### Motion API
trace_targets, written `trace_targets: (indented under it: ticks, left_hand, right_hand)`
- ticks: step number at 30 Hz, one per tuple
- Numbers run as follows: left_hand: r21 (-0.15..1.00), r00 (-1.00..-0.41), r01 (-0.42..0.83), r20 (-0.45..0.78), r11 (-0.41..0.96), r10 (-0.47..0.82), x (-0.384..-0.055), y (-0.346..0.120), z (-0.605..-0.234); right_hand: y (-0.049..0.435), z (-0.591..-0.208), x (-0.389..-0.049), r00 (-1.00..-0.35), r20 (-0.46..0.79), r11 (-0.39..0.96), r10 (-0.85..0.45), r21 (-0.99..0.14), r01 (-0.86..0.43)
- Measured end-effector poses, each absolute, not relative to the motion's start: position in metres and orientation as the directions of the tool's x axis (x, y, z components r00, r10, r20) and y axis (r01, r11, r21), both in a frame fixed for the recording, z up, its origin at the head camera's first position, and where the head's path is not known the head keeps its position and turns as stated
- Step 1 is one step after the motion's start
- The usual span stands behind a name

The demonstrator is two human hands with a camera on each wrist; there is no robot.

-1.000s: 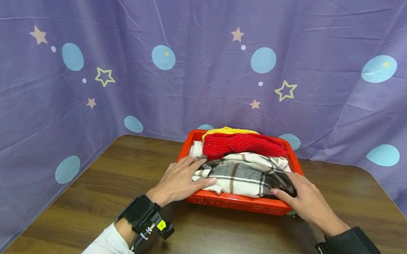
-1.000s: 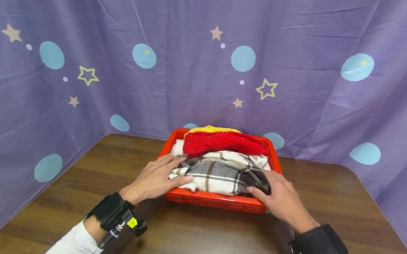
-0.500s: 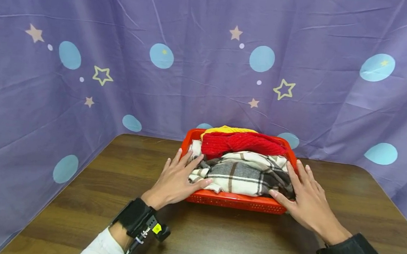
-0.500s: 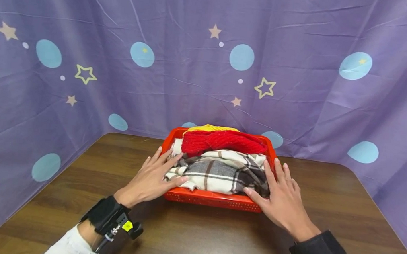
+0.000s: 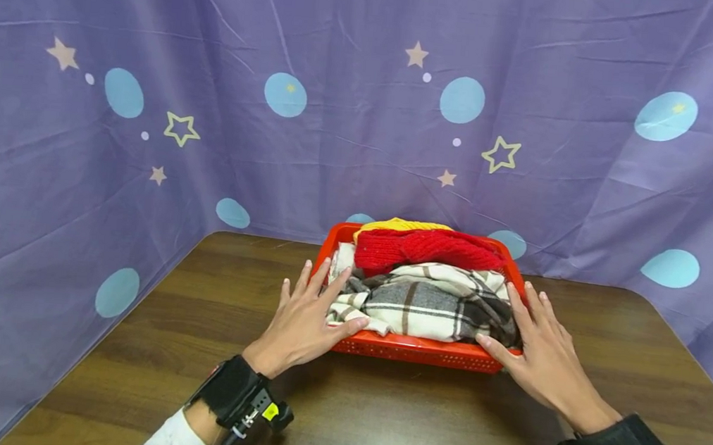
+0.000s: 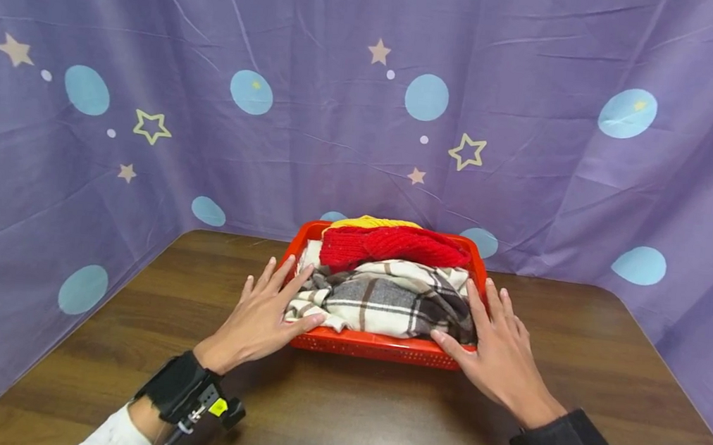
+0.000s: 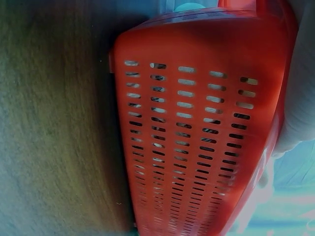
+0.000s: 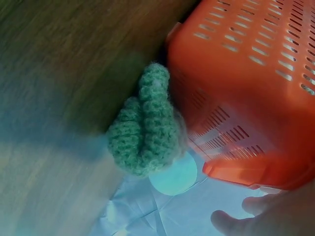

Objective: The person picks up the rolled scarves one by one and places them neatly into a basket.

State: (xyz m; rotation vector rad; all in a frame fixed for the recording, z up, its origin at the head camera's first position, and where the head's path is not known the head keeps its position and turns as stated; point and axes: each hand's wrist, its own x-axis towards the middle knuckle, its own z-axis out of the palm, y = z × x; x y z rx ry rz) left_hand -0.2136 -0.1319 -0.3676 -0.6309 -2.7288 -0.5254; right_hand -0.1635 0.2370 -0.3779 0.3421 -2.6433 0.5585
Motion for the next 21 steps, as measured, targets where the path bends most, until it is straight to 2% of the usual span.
trace_targets:
  ticks: [3, 8, 11, 13, 16, 18, 21]
  left_hand:
    - [0.288, -0.867, 0.465, 0.341, 0.837, 0.364, -0.214, -0.131, -0.367]
    - [0.294, -0.873, 0.461, 0.320, 0.837, 0.368, -0.213, -0.131, -0.364]
    - [0.288, -0.874, 0.457, 0.321, 0.841, 0.365, -0.213, -0.132, -0.364]
    - [0.284, -0.876, 0.453, 0.322, 0.845, 0.360, -0.213, -0.133, -0.364]
    - [0.283, -0.877, 0.449, 0.323, 0.847, 0.357, -0.213, -0.133, -0.364]
    - [0.287, -0.876, 0.451, 0.322, 0.845, 0.358, -0.213, -0.133, -0.365]
    - [0.294, -0.875, 0.454, 0.323, 0.841, 0.359, -0.212, -0.132, -0.365]
  right_hand:
    - [0.240, -0.378, -0.164, -0.880, 0.450, 0.874, -0.153, -0.354, -0.333]
    - [0.256, -0.375, -0.171, -0.846, 0.527, 0.791, -0.084, -0.480, -0.378]
    - [0.271, -0.370, -0.183, -0.848, 0.531, 0.755, 0.010, -0.560, -0.342]
    - [0.281, -0.368, -0.192, -0.873, 0.482, 0.755, 0.074, -0.599, -0.267]
    - [0.291, -0.371, -0.204, -0.917, 0.385, 0.793, 0.100, -0.587, -0.160]
    - [0.296, -0.377, -0.209, -0.948, 0.315, 0.830, 0.052, -0.542, -0.135]
    - [0.300, -0.392, -0.216, -0.952, 0.292, 0.856, -0.094, -0.465, -0.227]
